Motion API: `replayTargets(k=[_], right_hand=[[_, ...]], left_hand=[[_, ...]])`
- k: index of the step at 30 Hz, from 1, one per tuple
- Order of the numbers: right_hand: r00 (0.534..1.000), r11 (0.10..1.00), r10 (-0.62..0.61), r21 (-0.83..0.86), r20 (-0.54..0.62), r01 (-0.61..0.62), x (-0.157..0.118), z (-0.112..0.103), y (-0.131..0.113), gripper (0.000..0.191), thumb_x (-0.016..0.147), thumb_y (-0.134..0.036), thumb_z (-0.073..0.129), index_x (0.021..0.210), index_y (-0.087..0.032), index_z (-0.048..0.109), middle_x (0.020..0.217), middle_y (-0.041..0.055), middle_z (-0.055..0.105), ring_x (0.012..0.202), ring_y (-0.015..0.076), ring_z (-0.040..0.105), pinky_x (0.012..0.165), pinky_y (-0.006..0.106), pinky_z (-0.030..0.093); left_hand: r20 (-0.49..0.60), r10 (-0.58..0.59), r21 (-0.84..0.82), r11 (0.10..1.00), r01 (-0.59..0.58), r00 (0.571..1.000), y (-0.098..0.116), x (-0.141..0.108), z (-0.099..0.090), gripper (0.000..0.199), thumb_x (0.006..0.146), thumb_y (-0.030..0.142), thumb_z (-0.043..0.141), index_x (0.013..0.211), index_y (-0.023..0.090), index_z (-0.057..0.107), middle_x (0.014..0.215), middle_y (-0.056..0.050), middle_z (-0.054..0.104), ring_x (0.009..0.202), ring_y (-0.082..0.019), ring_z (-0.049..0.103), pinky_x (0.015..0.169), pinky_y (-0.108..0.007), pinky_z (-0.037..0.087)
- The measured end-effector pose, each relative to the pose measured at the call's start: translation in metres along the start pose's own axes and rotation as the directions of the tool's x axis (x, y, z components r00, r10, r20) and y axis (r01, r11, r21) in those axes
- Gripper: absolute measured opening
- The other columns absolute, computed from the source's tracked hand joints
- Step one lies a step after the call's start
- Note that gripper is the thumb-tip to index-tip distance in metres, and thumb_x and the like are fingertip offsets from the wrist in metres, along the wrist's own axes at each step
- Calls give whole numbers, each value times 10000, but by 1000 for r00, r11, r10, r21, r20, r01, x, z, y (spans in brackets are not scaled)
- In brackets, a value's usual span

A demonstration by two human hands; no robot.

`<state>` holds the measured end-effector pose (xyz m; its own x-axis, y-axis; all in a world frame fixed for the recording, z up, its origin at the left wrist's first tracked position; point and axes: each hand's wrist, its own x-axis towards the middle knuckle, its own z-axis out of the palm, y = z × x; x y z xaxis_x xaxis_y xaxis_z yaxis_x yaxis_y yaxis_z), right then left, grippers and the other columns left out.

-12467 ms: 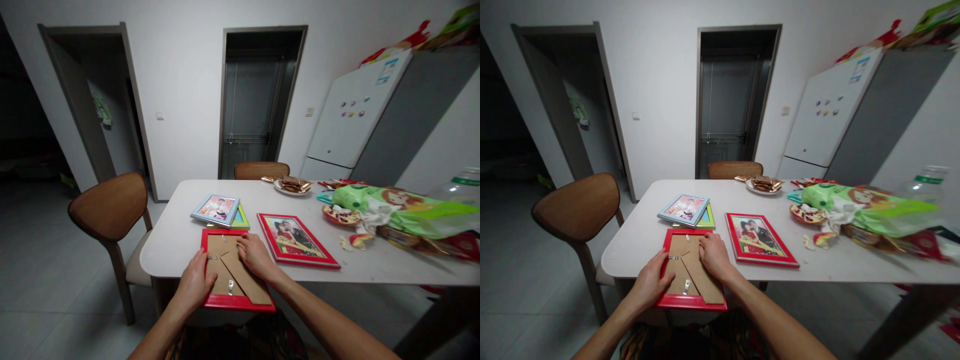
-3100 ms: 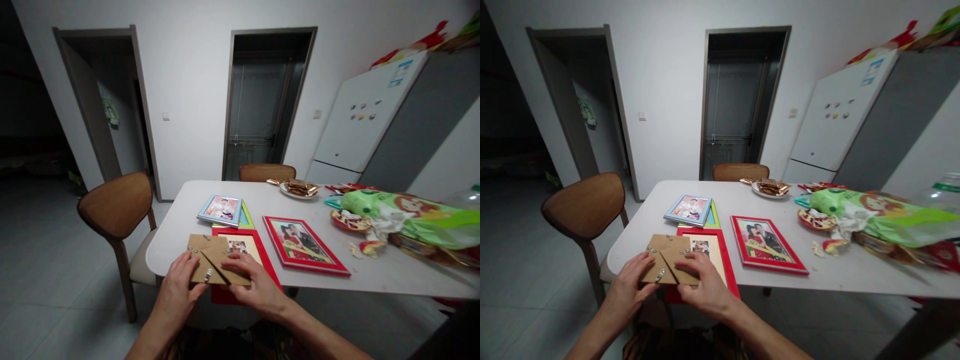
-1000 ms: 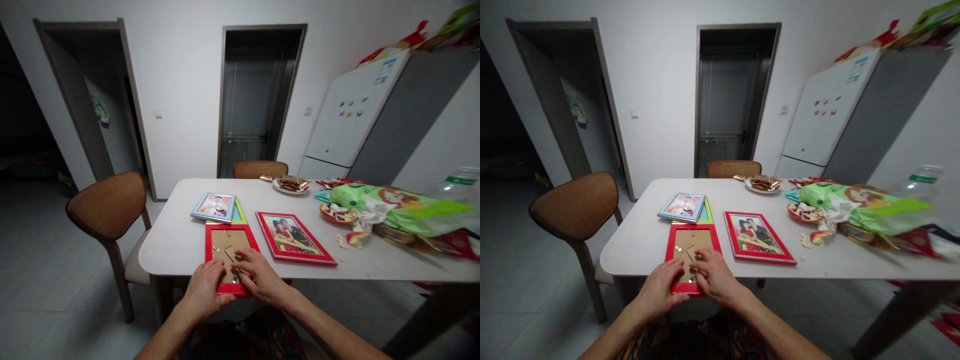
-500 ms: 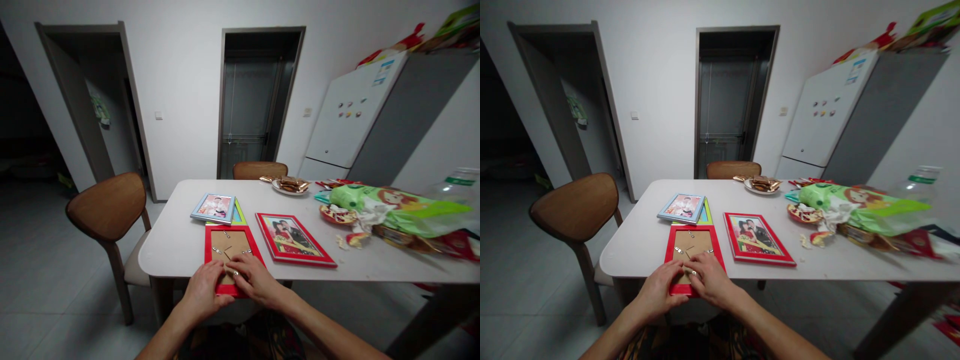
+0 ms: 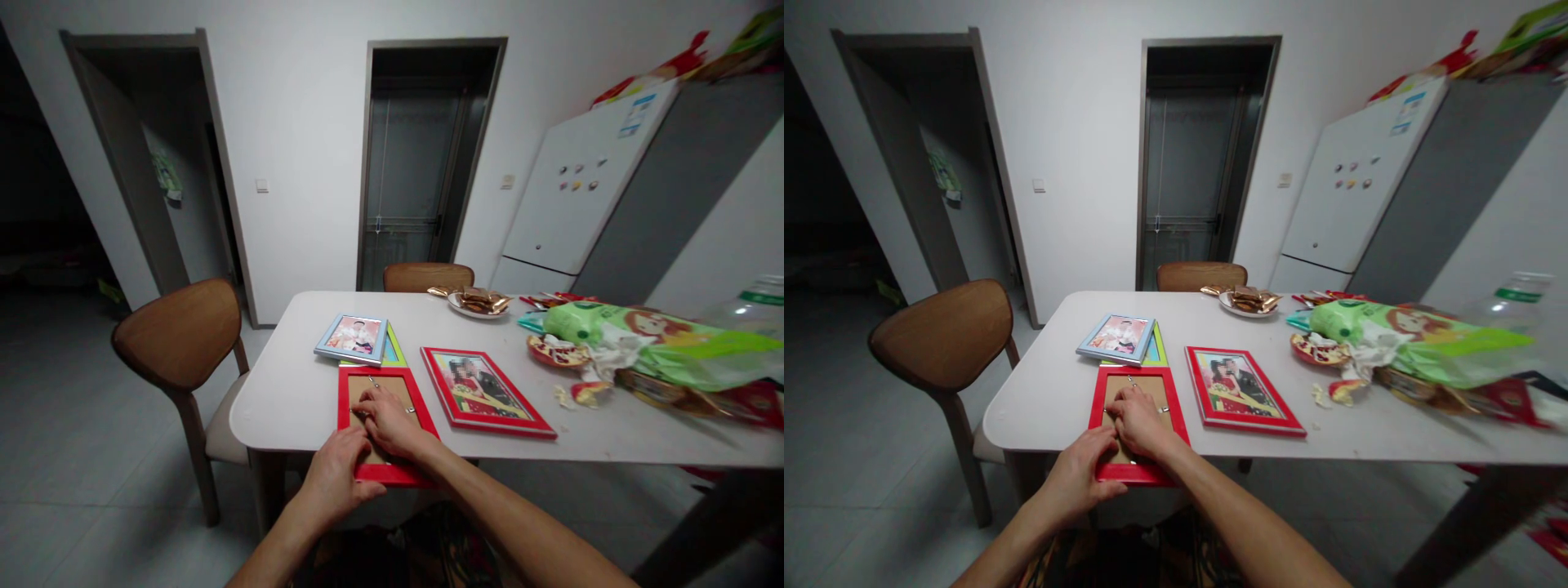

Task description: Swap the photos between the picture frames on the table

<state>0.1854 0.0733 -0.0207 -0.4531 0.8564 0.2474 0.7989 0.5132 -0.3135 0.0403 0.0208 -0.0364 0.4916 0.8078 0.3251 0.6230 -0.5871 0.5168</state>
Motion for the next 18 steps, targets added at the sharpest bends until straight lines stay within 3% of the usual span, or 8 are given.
replayTargets(k=[5,8,11,18], right_hand=[[998,999,24,33,-56,-22,5,3,12,311,748,-171,422,987,-212,618,924,58,586,876,160,480,763,257,329],[969,980,195,67,-151,-187,17,4,27,303,777,-241,413,996,-167,608,944,78,605,864,155,513,751,237,343],[920,930,368,56,-132,-364,30,3,38,271,769,-292,439,923,-173,628,911,65,629,810,146,542,674,218,355],[863,868,495,19,-104,-496,51,11,47,278,778,-330,433,822,-142,633,828,87,647,680,141,556,542,224,323]], left_hand=[[4,-15,23,1000,15,1000,0,-1,1,458,518,345,736,902,172,554,1081,-79,565,1031,-245,484,895,-374,387],[15,-53,40,998,52,998,1,-2,0,478,527,363,729,924,157,561,1143,-102,536,1070,-248,465,926,-377,366],[28,-80,48,996,79,996,4,-4,-1,480,526,352,730,933,158,565,1148,-101,535,1066,-241,471,927,-371,370],[61,-116,59,992,113,991,10,-7,-3,557,515,362,729,1004,170,545,1185,-114,511,1106,-264,443,951,-410,335]])
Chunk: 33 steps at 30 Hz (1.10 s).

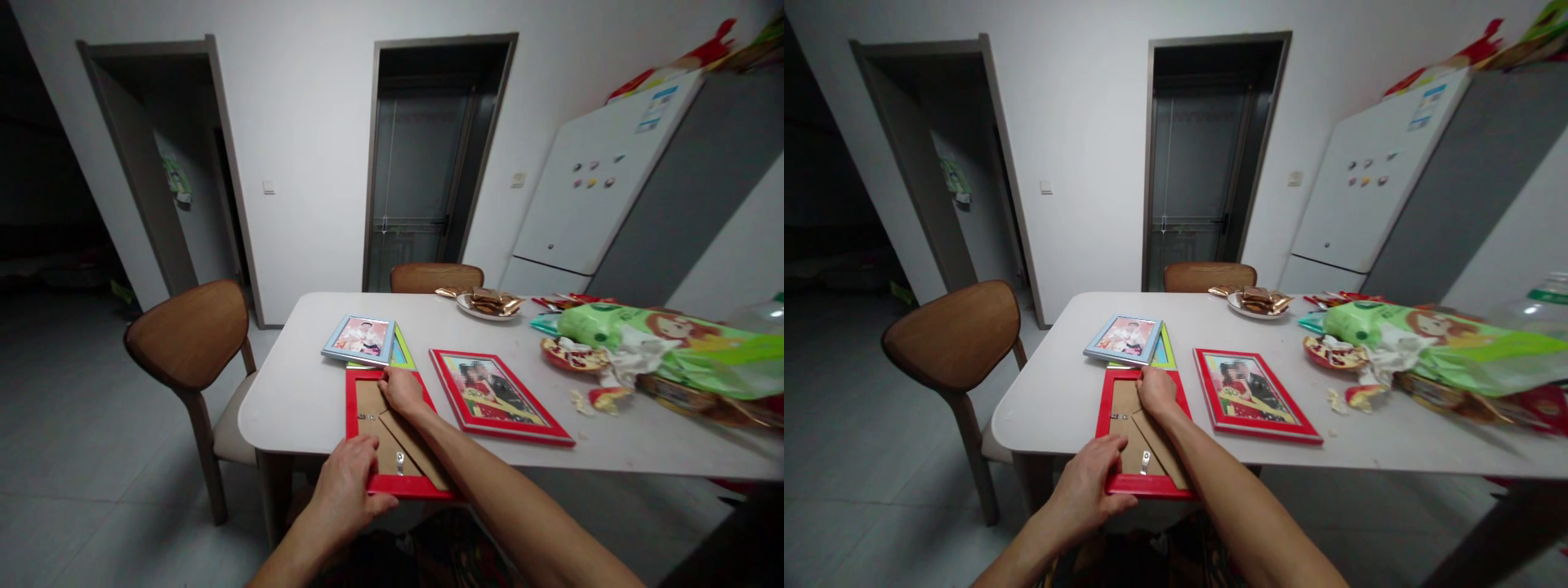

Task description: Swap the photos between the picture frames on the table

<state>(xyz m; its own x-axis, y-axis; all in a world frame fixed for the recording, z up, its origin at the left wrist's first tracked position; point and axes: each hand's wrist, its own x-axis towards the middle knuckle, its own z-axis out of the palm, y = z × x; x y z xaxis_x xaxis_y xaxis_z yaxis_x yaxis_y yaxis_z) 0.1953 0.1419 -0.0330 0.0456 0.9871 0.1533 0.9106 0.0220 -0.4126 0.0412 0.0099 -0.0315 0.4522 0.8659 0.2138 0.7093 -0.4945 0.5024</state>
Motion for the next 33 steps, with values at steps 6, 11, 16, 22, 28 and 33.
replayTargets(k=[6,11,16,22,28,33], right_hand=[[999,998,38,-42,-39,-39,4,1,2,258,760,-289,449,852,-128,628,877,129,638,774,185,570,582,236,351],[996,998,48,-25,-70,-50,3,-2,1,232,747,-232,452,852,-123,627,873,146,638,770,197,584,592,247,362],[995,998,-8,67,-97,14,-3,-14,0,202,728,-253,478,743,-124,634,764,108,653,708,172,581,596,234,362],[984,957,-108,253,-140,141,-34,-42,16,234,749,-237,412,780,-146,626,786,57,653,694,137,569,625,215,389],[981,709,113,704,-154,29,-83,-73,53,244,703,-355,458,733,-152,590,705,40,631,673,173,567,604,258,424],[947,341,315,938,-55,-59,-115,-71,58,326,684,-432,478,879,-179,543,840,63,633,719,183,585,602,279,451]], left_hand=[[-2,-23,12,1000,23,1000,5,-2,-4,537,533,344,717,1014,175,545,1171,-105,523,1093,-262,452,942,-396,337],[9,-49,38,998,49,999,9,-5,-9,629,556,329,697,1115,134,484,1162,-128,525,1081,-257,462,943,-377,339],[38,-29,103,994,25,999,19,-2,-3,596,550,338,692,1074,126,501,1185,-141,503,1106,-275,436,989,-452,255],[120,45,160,985,-64,992,26,8,20,543,580,166,602,1103,102,471,1276,-171,405,1191,-293,337,1001,-488,222],[17,89,52,995,-89,996,43,0,-3,490,611,143,546,1093,118,462,1238,-159,450,1158,-287,384,991,-489,263],[-184,79,-231,965,-121,980,67,2,-16,264,646,165,531,907,190,503,1193,-105,491,1114,-264,431,940,-440,343]])
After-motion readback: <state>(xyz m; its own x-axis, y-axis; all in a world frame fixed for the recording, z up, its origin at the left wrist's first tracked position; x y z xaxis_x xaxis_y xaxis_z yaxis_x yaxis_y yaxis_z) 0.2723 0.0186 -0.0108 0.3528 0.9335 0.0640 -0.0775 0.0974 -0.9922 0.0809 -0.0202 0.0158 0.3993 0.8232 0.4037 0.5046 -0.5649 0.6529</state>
